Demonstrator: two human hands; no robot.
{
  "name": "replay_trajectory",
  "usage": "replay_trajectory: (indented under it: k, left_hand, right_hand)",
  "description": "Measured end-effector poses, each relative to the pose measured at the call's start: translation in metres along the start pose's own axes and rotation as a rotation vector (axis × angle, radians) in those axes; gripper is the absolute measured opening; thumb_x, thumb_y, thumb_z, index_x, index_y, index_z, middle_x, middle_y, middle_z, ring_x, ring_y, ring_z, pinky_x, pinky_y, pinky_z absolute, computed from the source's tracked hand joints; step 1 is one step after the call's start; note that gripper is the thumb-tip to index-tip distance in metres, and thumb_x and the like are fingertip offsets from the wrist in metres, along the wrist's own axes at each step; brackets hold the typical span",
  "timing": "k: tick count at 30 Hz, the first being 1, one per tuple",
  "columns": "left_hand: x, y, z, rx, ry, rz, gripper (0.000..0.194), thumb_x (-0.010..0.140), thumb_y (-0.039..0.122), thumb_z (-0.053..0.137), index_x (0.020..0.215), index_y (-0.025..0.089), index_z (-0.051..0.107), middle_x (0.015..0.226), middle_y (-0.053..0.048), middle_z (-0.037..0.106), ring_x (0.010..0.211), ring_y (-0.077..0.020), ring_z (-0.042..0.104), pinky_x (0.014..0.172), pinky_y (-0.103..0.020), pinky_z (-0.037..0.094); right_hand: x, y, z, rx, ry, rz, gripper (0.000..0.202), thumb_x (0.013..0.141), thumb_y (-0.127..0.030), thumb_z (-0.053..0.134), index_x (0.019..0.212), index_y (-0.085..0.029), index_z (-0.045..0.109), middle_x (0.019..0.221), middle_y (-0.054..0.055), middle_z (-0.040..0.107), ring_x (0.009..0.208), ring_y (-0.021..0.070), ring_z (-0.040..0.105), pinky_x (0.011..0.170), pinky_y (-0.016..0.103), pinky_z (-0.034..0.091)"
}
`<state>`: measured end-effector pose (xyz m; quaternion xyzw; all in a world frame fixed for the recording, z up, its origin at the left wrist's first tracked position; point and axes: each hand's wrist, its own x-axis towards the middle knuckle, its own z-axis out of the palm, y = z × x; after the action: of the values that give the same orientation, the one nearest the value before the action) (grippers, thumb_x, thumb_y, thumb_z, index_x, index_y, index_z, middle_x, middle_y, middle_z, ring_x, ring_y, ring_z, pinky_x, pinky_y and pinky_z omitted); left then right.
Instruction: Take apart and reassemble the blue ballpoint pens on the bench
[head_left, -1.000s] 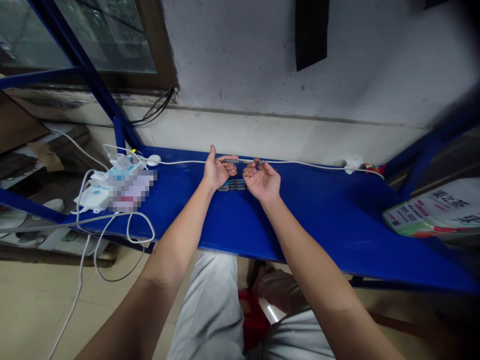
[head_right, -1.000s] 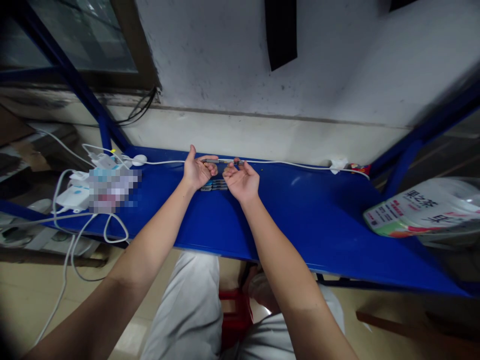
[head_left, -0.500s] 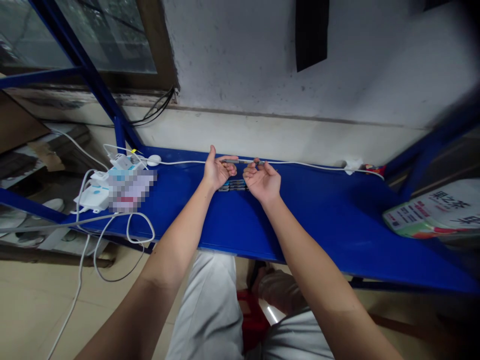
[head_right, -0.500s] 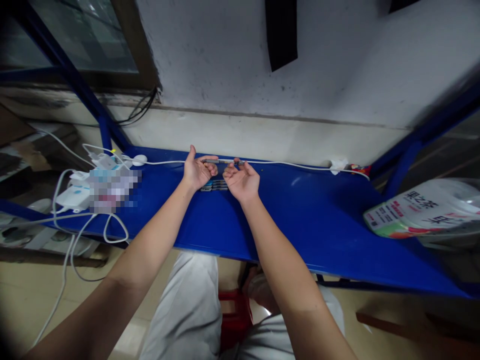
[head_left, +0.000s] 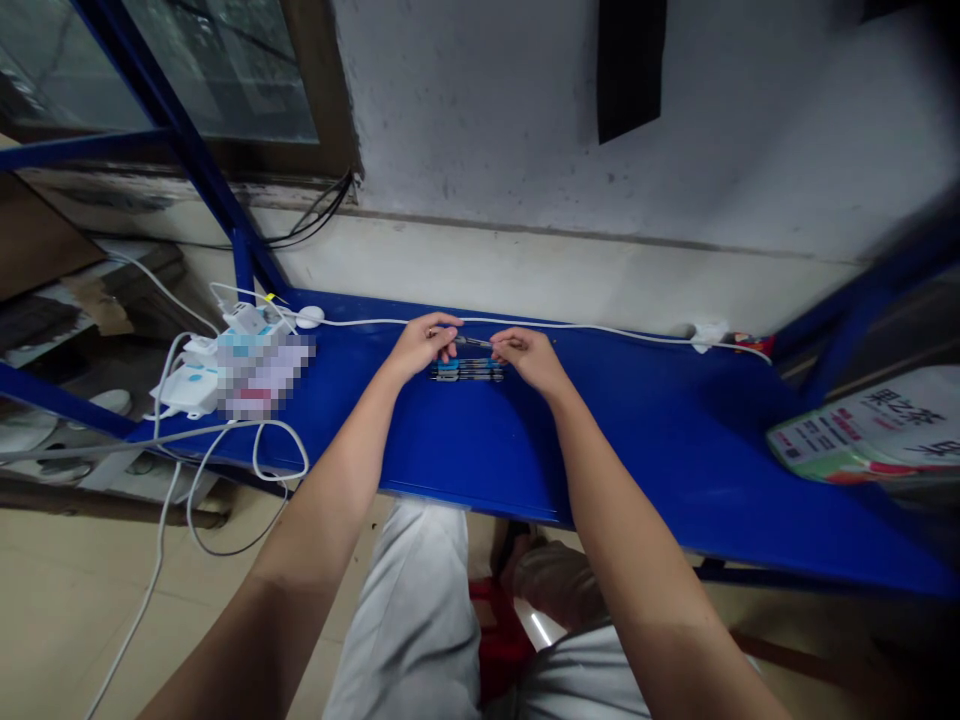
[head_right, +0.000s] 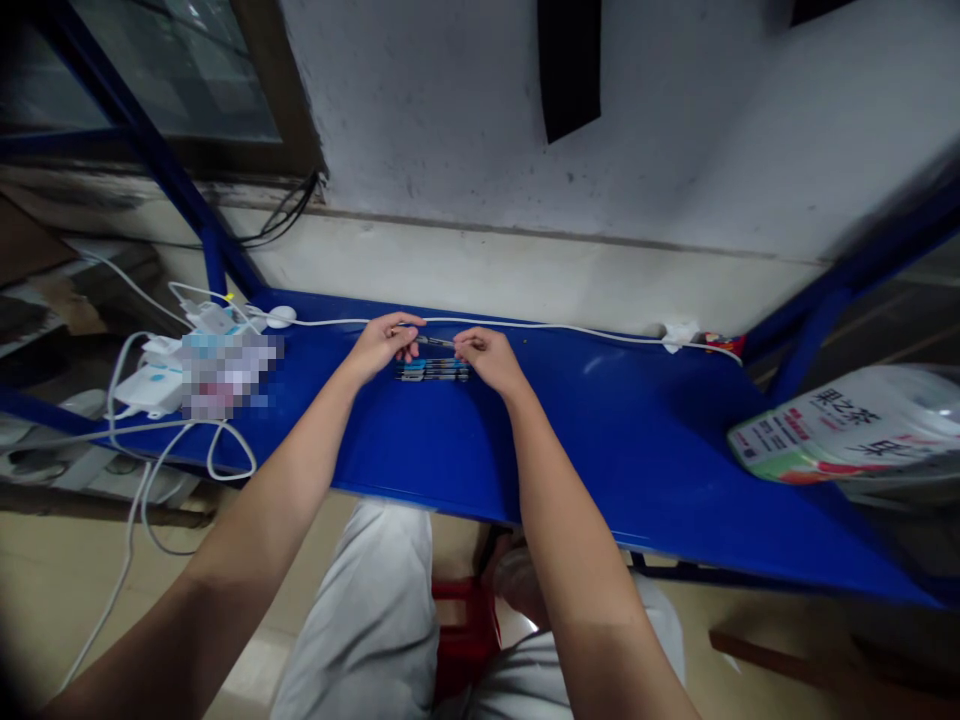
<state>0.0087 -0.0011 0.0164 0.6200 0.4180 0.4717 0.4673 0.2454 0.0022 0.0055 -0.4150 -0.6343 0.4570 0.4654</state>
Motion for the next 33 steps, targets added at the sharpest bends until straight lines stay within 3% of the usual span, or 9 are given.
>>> replay_trajectory:
  k: [4, 6, 9, 14, 18, 24, 29, 33]
  left_hand:
    - [-0.025, -0.004, -0.012, 0.261, -0.008, 0.043, 0.017, 0.081, 0.034, 0.083, 0.089, 0.020, 0.077, 0.076, -0.004, 0.073, 0.068, -0.0169, 0.065, 0.067, -0.032, 0.050]
    - [-0.032, -0.006, -0.014, 0.401, -0.005, 0.124, 0.016, 0.077, 0.034, 0.086, 0.083, 0.021, 0.078, 0.083, -0.004, 0.072, 0.078, -0.0192, 0.065, 0.077, -0.037, 0.052]
    - [-0.035, -0.009, -0.013, 0.540, -0.038, 0.268, 0.016, 0.073, 0.032, 0.090, 0.078, 0.022, 0.078, 0.095, -0.005, 0.069, 0.099, -0.0237, 0.064, 0.097, -0.044, 0.051]
    - [-0.035, -0.012, -0.010, 0.686, -0.127, 0.272, 0.017, 0.074, 0.032, 0.089, 0.072, 0.023, 0.075, 0.112, -0.007, 0.065, 0.119, -0.0288, 0.056, 0.111, -0.052, 0.044]
    - [-0.033, -0.017, -0.011, 0.706, -0.140, 0.242, 0.020, 0.074, 0.031, 0.088, 0.074, 0.022, 0.069, 0.126, -0.008, 0.063, 0.128, -0.0313, 0.052, 0.116, -0.055, 0.039]
    - [-0.029, -0.020, -0.012, 0.724, -0.180, 0.146, 0.041, 0.078, 0.031, 0.081, 0.117, 0.027, 0.068, 0.115, -0.006, 0.069, 0.112, -0.0296, 0.061, 0.104, -0.049, 0.048]
    - [-0.018, -0.021, -0.009, 0.750, -0.219, 0.172, 0.040, 0.080, 0.033, 0.079, 0.119, 0.028, 0.071, 0.125, -0.006, 0.069, 0.124, -0.0306, 0.058, 0.113, -0.051, 0.041]
    - [-0.006, -0.022, -0.005, 0.790, -0.237, 0.155, 0.043, 0.078, 0.034, 0.079, 0.121, 0.028, 0.073, 0.127, -0.007, 0.069, 0.126, -0.0324, 0.056, 0.114, -0.053, 0.039]
  right_hand:
    - [-0.003, -0.002, -0.010, -0.204, -0.182, -0.028, 0.014, 0.076, -0.033, 0.082, 0.080, -0.022, 0.074, 0.076, 0.002, 0.069, 0.073, 0.0198, 0.062, 0.075, 0.039, 0.051]
    - [-0.005, -0.003, -0.012, -0.343, -0.229, -0.102, 0.009, 0.077, -0.030, 0.082, 0.078, -0.023, 0.076, 0.089, 0.005, 0.071, 0.088, 0.0233, 0.065, 0.090, 0.044, 0.052]
    - [-0.006, -0.003, -0.013, -0.531, -0.256, -0.180, 0.009, 0.074, -0.026, 0.086, 0.079, -0.024, 0.078, 0.118, 0.008, 0.068, 0.120, 0.0291, 0.058, 0.113, 0.054, 0.041]
    - [-0.006, 0.002, -0.011, -0.639, -0.340, -0.119, 0.013, 0.072, -0.021, 0.087, 0.080, -0.022, 0.077, 0.143, 0.009, 0.055, 0.139, 0.0316, 0.045, 0.121, 0.057, 0.032]
    - [-0.005, 0.005, -0.009, -0.667, -0.369, -0.078, 0.020, 0.069, -0.018, 0.087, 0.081, -0.021, 0.072, 0.135, 0.009, 0.058, 0.134, 0.0314, 0.049, 0.119, 0.054, 0.036]
    - [-0.006, 0.004, -0.010, -0.696, -0.355, -0.088, 0.032, 0.072, -0.020, 0.082, 0.099, -0.025, 0.066, 0.112, 0.004, 0.064, 0.112, 0.0292, 0.056, 0.102, 0.046, 0.046]
    - [-0.005, 0.008, -0.016, -0.702, -0.330, -0.077, 0.041, 0.075, -0.024, 0.082, 0.113, -0.028, 0.068, 0.114, 0.005, 0.066, 0.113, 0.0311, 0.054, 0.103, 0.048, 0.045]
    - [-0.003, 0.013, -0.021, -0.716, -0.279, -0.069, 0.036, 0.077, -0.027, 0.083, 0.110, -0.027, 0.071, 0.115, 0.006, 0.066, 0.115, 0.0317, 0.055, 0.106, 0.050, 0.045]
